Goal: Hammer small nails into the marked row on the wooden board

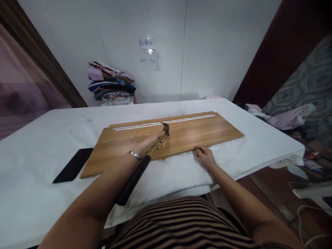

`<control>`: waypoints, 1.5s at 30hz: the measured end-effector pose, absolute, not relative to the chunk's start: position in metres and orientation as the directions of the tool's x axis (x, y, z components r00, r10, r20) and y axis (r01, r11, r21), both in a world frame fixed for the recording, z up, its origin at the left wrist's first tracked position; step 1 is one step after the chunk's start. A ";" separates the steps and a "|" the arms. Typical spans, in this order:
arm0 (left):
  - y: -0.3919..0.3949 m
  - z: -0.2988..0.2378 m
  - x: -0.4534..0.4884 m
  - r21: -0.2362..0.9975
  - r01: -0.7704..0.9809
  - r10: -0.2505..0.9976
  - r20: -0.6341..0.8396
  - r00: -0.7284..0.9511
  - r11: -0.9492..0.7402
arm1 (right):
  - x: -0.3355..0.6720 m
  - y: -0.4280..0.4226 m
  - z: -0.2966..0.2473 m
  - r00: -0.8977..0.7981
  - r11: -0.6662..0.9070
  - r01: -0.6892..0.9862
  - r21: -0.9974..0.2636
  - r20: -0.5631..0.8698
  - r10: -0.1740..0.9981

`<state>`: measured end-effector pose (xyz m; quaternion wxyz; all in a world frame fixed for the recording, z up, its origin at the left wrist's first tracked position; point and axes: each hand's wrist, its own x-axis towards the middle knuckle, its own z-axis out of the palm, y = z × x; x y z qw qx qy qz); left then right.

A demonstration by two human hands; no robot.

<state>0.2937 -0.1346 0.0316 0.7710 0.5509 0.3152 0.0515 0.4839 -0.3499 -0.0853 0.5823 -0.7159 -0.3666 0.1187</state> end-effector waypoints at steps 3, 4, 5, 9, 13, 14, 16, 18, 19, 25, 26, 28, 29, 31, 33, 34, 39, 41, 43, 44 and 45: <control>-0.135 0.031 0.294 0.881 0.278 0.415 -0.433 0.800 0.382 | 0.483 -0.349 -0.085 0.691 -0.061 0.413 -0.909 0.269 0.671; -0.135 0.031 0.294 0.879 0.276 0.407 -0.433 0.805 0.389 | 0.483 -0.349 -0.084 0.683 -0.062 0.425 -0.903 0.275 0.676; -0.135 0.031 0.294 0.877 0.270 0.398 -0.429 0.811 0.397 | 0.481 -0.350 -0.082 0.674 -0.062 0.439 -0.896 0.284 0.682; -0.133 0.030 0.292 0.887 0.236 0.388 -0.395 0.833 0.396 | 0.473 -0.364 -0.069 0.583 -0.053 0.527 -0.848 0.316 0.748; -0.123 0.024 0.291 0.874 0.251 0.361 -0.412 0.837 0.416 | 0.472 -0.393 -0.054 0.085 0.114 0.804 -0.584 0.301 0.950; -0.119 0.023 0.292 0.869 0.248 0.356 -0.415 0.837 0.429 | 0.474 -0.400 -0.052 -0.038 0.160 0.860 -0.484 0.252 0.967; -0.112 0.022 0.293 0.856 0.250 0.351 -0.430 0.832 0.453 | 0.479 -0.412 -0.053 -0.142 0.202 0.912 -0.358 0.185 0.972; -0.107 0.026 0.295 0.835 0.274 0.360 -0.470 0.806 0.477 | 0.482 -0.420 -0.057 -0.192 0.209 0.922 -0.325 0.086 0.978; -0.106 0.029 0.295 0.819 0.294 0.365 -0.501 0.785 0.493 | 0.483 -0.423 -0.060 -0.207 0.204 0.924 -0.324 0.026 0.978; -0.116 0.059 0.288 0.761 0.304 0.368 -0.571 0.734 0.573 | 0.474 -0.424 -0.079 -0.284 0.223 0.910 -0.348 -0.135 0.949; -0.116 0.061 0.287 0.764 0.314 0.371 -0.574 0.730 0.564 | 0.472 -0.422 -0.081 -0.283 0.230 0.914 -0.335 -0.120 0.952; -0.114 0.061 0.286 0.782 0.309 0.393 -0.561 0.729 0.542 | 0.471 -0.418 -0.083 -0.264 0.230 0.927 -0.296 -0.082 0.961; -0.113 0.060 0.287 0.794 0.297 0.401 -0.544 0.737 0.531 | 0.471 -0.417 -0.082 -0.265 0.237 0.931 -0.276 -0.071 0.962; -0.114 0.057 0.288 0.820 0.267 0.410 -0.500 0.763 0.506 | 0.475 -0.417 -0.080 -0.263 0.257 0.939 -0.230 0.004 0.965; -0.118 0.055 0.288 0.842 0.231 0.428 -0.460 0.777 0.487 | 0.480 -0.418 -0.076 -0.280 0.291 0.939 -0.185 0.086 0.956; -0.122 0.055 0.286 0.850 0.223 0.437 -0.450 0.779 0.478 | 0.483 -0.419 -0.075 -0.278 0.294 0.941 -0.169 0.112 0.954; -0.147 0.061 0.277 0.886 0.137 0.462 -0.357 0.812 0.444 | 0.486 -0.415 -0.071 -0.265 0.294 0.946 -0.138 0.198 0.944; -0.153 0.064 0.277 0.867 0.163 0.435 -0.389 0.812 0.470 | 0.484 -0.413 -0.070 -0.269 0.294 0.946 -0.135 0.177 0.947; -0.155 0.064 0.280 0.850 0.210 0.423 -0.437 0.794 0.484 | 0.483 -0.412 -0.069 -0.259 0.283 0.949 -0.138 0.172 0.951; -0.155 0.063 0.283 0.849 0.227 0.432 -0.451 0.781 0.476 | 0.483 -0.412 -0.069 -0.254 0.278 0.950 -0.139 0.166 0.953; -0.155 0.062 0.286 0.857 0.231 0.459 -0.453 0.765 0.461 | 0.483 -0.411 -0.068 -0.244 0.269 0.953 -0.140 0.170 0.955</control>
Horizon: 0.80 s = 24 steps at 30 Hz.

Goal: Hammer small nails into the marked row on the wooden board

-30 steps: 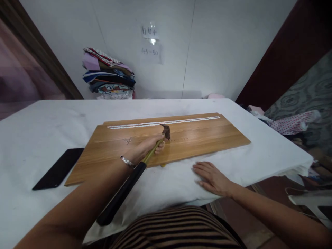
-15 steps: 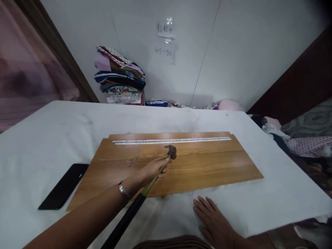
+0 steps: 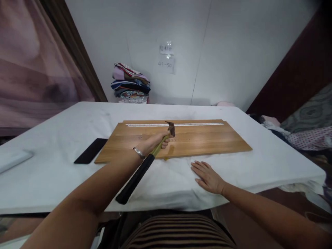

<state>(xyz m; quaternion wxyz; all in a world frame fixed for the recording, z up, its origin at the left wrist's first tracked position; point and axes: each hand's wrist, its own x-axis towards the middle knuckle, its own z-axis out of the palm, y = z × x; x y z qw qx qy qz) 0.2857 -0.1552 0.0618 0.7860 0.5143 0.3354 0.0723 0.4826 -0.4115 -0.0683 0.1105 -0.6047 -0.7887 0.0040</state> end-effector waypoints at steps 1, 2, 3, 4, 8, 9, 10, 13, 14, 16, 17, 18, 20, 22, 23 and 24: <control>-0.155 0.060 0.289 0.863 0.238 0.476 -0.454 0.753 0.446 | 0.482 -0.411 -0.068 -0.235 0.259 0.955 -0.141 0.170 0.957; -0.154 0.057 0.292 0.867 0.244 0.492 -0.455 0.742 0.435 | 0.482 -0.411 -0.068 -0.227 0.253 0.957 -0.143 0.171 0.959; -0.154 0.055 0.295 0.870 0.248 0.501 -0.455 0.736 0.426 | 0.482 -0.411 -0.068 -0.220 0.246 0.958 -0.148 0.171 0.960; -0.153 0.052 0.298 0.871 0.252 0.508 -0.457 0.730 0.421 | 0.482 -0.411 -0.068 -0.215 0.242 0.958 -0.154 0.169 0.962; -0.150 0.044 0.304 0.870 0.271 0.530 -0.471 0.705 0.413 | 0.480 -0.411 -0.065 -0.198 0.229 0.953 -0.197 0.163 0.967; -0.149 0.043 0.304 0.868 0.278 0.533 -0.477 0.699 0.412 | 0.480 -0.411 -0.064 -0.196 0.227 0.952 -0.207 0.161 0.967; -0.149 0.042 0.304 0.866 0.285 0.535 -0.483 0.693 0.412 | 0.480 -0.411 -0.064 -0.194 0.226 0.950 -0.216 0.158 0.968; -0.149 0.039 0.302 0.865 0.292 0.537 -0.487 0.689 0.409 | 0.480 -0.411 -0.062 -0.200 0.228 0.947 -0.225 0.140 0.970; -0.149 0.039 0.301 0.866 0.290 0.537 -0.484 0.691 0.408 | 0.480 -0.411 -0.061 -0.201 0.228 0.947 -0.226 0.134 0.970; -0.150 0.038 0.300 0.867 0.287 0.535 -0.481 0.695 0.408 | 0.480 -0.410 -0.060 -0.201 0.226 0.947 -0.229 0.125 0.971; -0.151 0.037 0.301 0.867 0.286 0.533 -0.481 0.696 0.408 | 0.480 -0.410 -0.060 -0.200 0.225 0.946 -0.232 0.124 0.972; -0.151 0.037 0.302 0.866 0.286 0.532 -0.482 0.696 0.410 | 0.479 -0.410 -0.059 -0.199 0.224 0.946 -0.235 0.125 0.972; -0.151 0.037 0.304 0.865 0.289 0.531 -0.485 0.695 0.411 | 0.479 -0.410 -0.059 -0.198 0.224 0.945 -0.238 0.126 0.972; -0.152 0.037 0.308 0.863 0.295 0.529 -0.488 0.694 0.409 | 0.479 -0.410 -0.058 -0.199 0.225 0.944 -0.243 0.126 0.972; -0.153 0.037 0.310 0.862 0.300 0.527 -0.491 0.694 0.409 | 0.479 -0.410 -0.058 -0.198 0.225 0.943 -0.247 0.128 0.972; -0.153 0.037 0.311 0.861 0.303 0.526 -0.494 0.692 0.409 | 0.479 -0.410 -0.058 -0.197 0.225 0.941 -0.253 0.131 0.972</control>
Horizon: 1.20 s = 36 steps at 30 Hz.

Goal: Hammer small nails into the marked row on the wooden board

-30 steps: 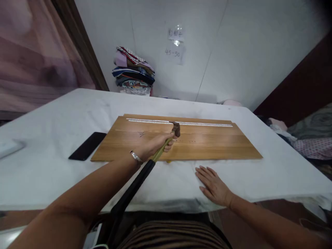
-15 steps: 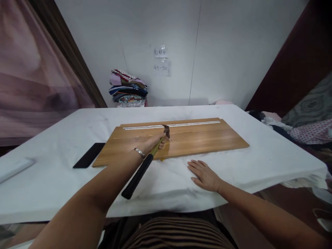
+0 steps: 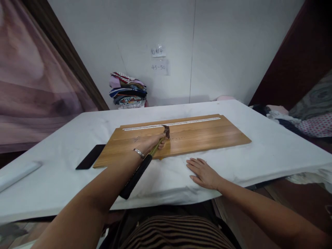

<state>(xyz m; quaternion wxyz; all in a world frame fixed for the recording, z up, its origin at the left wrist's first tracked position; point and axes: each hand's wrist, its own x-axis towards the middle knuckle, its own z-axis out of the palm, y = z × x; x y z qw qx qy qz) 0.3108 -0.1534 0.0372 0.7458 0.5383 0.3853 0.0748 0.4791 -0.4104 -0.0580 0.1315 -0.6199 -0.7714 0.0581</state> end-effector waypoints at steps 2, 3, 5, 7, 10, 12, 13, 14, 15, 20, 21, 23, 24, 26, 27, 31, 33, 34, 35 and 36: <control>-0.155 0.039 0.312 0.859 0.305 0.529 -0.497 0.687 0.411 | 0.479 -0.411 -0.058 -0.191 0.222 0.938 -0.264 0.140 0.972; -0.155 0.040 0.312 0.859 0.303 0.533 -0.497 0.685 0.413 | 0.479 -0.411 -0.058 -0.188 0.221 0.938 -0.269 0.143 0.972; -0.157 0.043 0.311 0.860 0.294 0.541 -0.495 0.680 0.417 | 0.478 -0.411 -0.058 -0.182 0.216 0.937 -0.275 0.143 0.973; -0.157 0.045 0.309 0.861 0.287 0.549 -0.492 0.676 0.419 | 0.478 -0.410 -0.058 -0.175 0.207 0.937 -0.281 0.135 0.975; -0.157 0.045 0.309 0.859 0.291 0.553 -0.497 0.669 0.420 | 0.478 -0.410 -0.057 -0.171 0.199 0.937 -0.288 0.120 0.978; -0.157 0.044 0.310 0.854 0.303 0.550 -0.508 0.663 0.423 | 0.478 -0.410 -0.057 -0.173 0.200 0.936 -0.288 0.117 0.978; -0.156 0.042 0.311 0.851 0.307 0.548 -0.512 0.661 0.425 | 0.478 -0.410 -0.057 -0.175 0.202 0.936 -0.287 0.117 0.978; -0.156 0.042 0.311 0.850 0.309 0.548 -0.514 0.660 0.426 | 0.478 -0.410 -0.057 -0.177 0.204 0.936 -0.286 0.118 0.977; -0.155 0.041 0.311 0.851 0.308 0.548 -0.513 0.661 0.426 | 0.477 -0.410 -0.057 -0.178 0.205 0.936 -0.285 0.120 0.977; -0.155 0.041 0.308 0.863 0.277 0.547 -0.487 0.681 0.423 | 0.476 -0.411 -0.056 -0.167 0.201 0.938 -0.283 0.139 0.976; -0.155 0.040 0.307 0.863 0.274 0.547 -0.485 0.682 0.424 | 0.476 -0.411 -0.055 -0.169 0.203 0.938 -0.280 0.138 0.976; -0.155 0.039 0.305 0.862 0.274 0.545 -0.486 0.683 0.427 | 0.476 -0.411 -0.055 -0.174 0.205 0.939 -0.275 0.133 0.976; -0.155 0.038 0.305 0.862 0.272 0.544 -0.487 0.683 0.428 | 0.477 -0.411 -0.055 -0.174 0.205 0.940 -0.272 0.131 0.976; -0.155 0.038 0.305 0.864 0.263 0.546 -0.480 0.687 0.429 | 0.478 -0.411 -0.055 -0.176 0.205 0.942 -0.267 0.128 0.976; -0.155 0.038 0.305 0.866 0.257 0.546 -0.475 0.690 0.429 | 0.478 -0.411 -0.056 -0.178 0.207 0.941 -0.267 0.128 0.976; -0.153 0.041 0.305 0.869 0.251 0.534 -0.466 0.705 0.428 | 0.479 -0.411 -0.058 -0.185 0.216 0.940 -0.264 0.137 0.973; -0.152 0.040 0.306 0.866 0.263 0.529 -0.474 0.703 0.426 | 0.479 -0.411 -0.058 -0.184 0.215 0.942 -0.259 0.137 0.973; -0.151 0.039 0.307 0.863 0.271 0.527 -0.480 0.701 0.426 | 0.479 -0.411 -0.058 -0.184 0.213 0.942 -0.258 0.134 0.974; -0.151 0.038 0.307 0.860 0.279 0.525 -0.487 0.698 0.426 | 0.479 -0.411 -0.057 -0.183 0.211 0.943 -0.257 0.131 0.974; -0.150 0.037 0.307 0.858 0.286 0.522 -0.492 0.697 0.427 | 0.479 -0.412 -0.057 -0.181 0.210 0.943 -0.258 0.130 0.975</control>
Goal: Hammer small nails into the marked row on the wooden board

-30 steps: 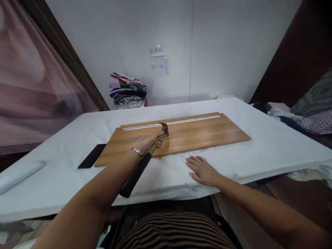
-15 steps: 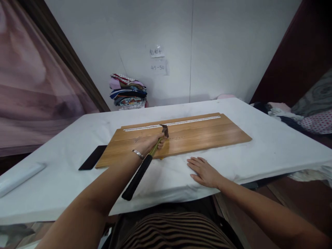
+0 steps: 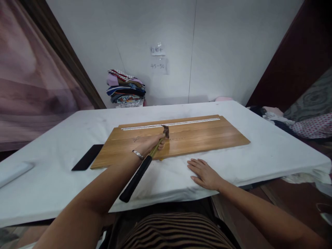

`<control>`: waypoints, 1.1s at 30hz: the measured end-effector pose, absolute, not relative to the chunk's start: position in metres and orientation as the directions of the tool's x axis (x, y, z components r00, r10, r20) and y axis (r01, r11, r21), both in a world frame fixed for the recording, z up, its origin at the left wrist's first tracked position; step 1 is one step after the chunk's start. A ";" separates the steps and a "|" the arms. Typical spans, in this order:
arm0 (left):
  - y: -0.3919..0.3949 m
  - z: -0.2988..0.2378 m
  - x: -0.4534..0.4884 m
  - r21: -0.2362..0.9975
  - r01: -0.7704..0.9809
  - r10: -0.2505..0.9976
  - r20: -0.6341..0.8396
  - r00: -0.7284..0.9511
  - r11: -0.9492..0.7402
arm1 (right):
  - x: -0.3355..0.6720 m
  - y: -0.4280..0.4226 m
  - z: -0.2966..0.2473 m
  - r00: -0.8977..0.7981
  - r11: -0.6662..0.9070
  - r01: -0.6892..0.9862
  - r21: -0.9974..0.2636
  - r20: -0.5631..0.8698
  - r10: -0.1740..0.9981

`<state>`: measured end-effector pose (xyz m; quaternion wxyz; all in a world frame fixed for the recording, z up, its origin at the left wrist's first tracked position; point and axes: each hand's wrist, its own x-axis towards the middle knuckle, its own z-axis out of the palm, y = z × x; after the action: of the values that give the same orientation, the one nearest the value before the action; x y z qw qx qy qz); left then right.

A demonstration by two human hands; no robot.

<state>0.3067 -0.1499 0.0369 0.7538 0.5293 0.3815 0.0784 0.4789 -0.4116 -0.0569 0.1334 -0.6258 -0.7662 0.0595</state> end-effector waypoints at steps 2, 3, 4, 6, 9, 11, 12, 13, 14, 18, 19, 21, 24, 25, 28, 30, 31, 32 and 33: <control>-0.149 0.036 0.306 0.855 0.289 0.518 -0.496 0.697 0.430 | 0.479 -0.412 -0.057 -0.178 0.208 0.941 -0.266 0.131 0.975; -0.150 0.037 0.305 0.856 0.285 0.517 -0.493 0.700 0.431 | 0.479 -0.412 -0.057 -0.177 0.208 0.940 -0.271 0.135 0.975; -0.150 0.037 0.304 0.858 0.276 0.518 -0.487 0.703 0.432 | 0.480 -0.412 -0.057 -0.176 0.209 0.939 -0.275 0.139 0.975; -0.151 0.038 0.302 0.863 0.262 0.520 -0.476 0.709 0.433 | 0.480 -0.412 -0.059 -0.176 0.209 0.939 -0.274 0.140 0.974; -0.152 0.038 0.302 0.861 0.266 0.518 -0.480 0.708 0.434 | 0.481 -0.412 -0.061 -0.182 0.213 0.942 -0.260 0.137 0.974; -0.151 0.037 0.302 0.857 0.274 0.513 -0.487 0.707 0.436 | 0.481 -0.412 -0.062 -0.185 0.217 0.942 -0.254 0.143 0.972; -0.151 0.036 0.303 0.856 0.275 0.510 -0.489 0.708 0.438 | 0.481 -0.412 -0.062 -0.186 0.219 0.943 -0.251 0.149 0.971; -0.151 0.036 0.303 0.856 0.274 0.508 -0.488 0.710 0.439 | 0.481 -0.412 -0.063 -0.187 0.221 0.944 -0.247 0.154 0.970; -0.151 0.036 0.303 0.857 0.270 0.507 -0.484 0.713 0.439 | 0.481 -0.412 -0.063 -0.188 0.222 0.945 -0.241 0.158 0.970; -0.151 0.038 0.303 0.866 0.246 0.525 -0.466 0.712 0.436 | 0.481 -0.412 -0.063 -0.193 0.225 0.950 -0.217 0.159 0.968; -0.151 0.039 0.302 0.867 0.242 0.532 -0.465 0.708 0.435 | 0.481 -0.413 -0.063 -0.194 0.225 0.950 -0.214 0.156 0.968; -0.150 0.040 0.302 0.867 0.249 0.538 -0.470 0.700 0.433 | 0.481 -0.413 -0.062 -0.196 0.225 0.950 -0.215 0.147 0.969; -0.149 0.039 0.301 0.862 0.270 0.533 -0.482 0.696 0.428 | 0.481 -0.413 -0.061 -0.192 0.222 0.947 -0.230 0.146 0.970; -0.148 0.038 0.301 0.861 0.275 0.530 -0.485 0.696 0.427 | 0.481 -0.413 -0.060 -0.190 0.221 0.946 -0.236 0.149 0.971; -0.147 0.037 0.301 0.860 0.274 0.526 -0.486 0.697 0.431 | 0.480 -0.413 -0.060 -0.187 0.221 0.944 -0.247 0.154 0.970; -0.146 0.036 0.300 0.856 0.267 0.524 -0.488 0.698 0.441 | 0.480 -0.413 -0.059 -0.184 0.220 0.944 -0.248 0.160 0.970; -0.146 0.036 0.300 0.854 0.266 0.521 -0.491 0.698 0.448 | 0.480 -0.413 -0.059 -0.181 0.218 0.945 -0.246 0.163 0.970; -0.146 0.036 0.300 0.851 0.267 0.519 -0.494 0.698 0.452 | 0.479 -0.413 -0.059 -0.180 0.217 0.946 -0.242 0.164 0.970; -0.146 0.036 0.300 0.850 0.270 0.519 -0.497 0.696 0.452 | 0.479 -0.413 -0.059 -0.180 0.216 0.948 -0.236 0.164 0.970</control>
<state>0.3003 -0.1457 0.0363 0.7620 0.5170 0.3813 0.0818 0.4794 -0.4131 -0.0588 0.1393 -0.6249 -0.7671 0.0401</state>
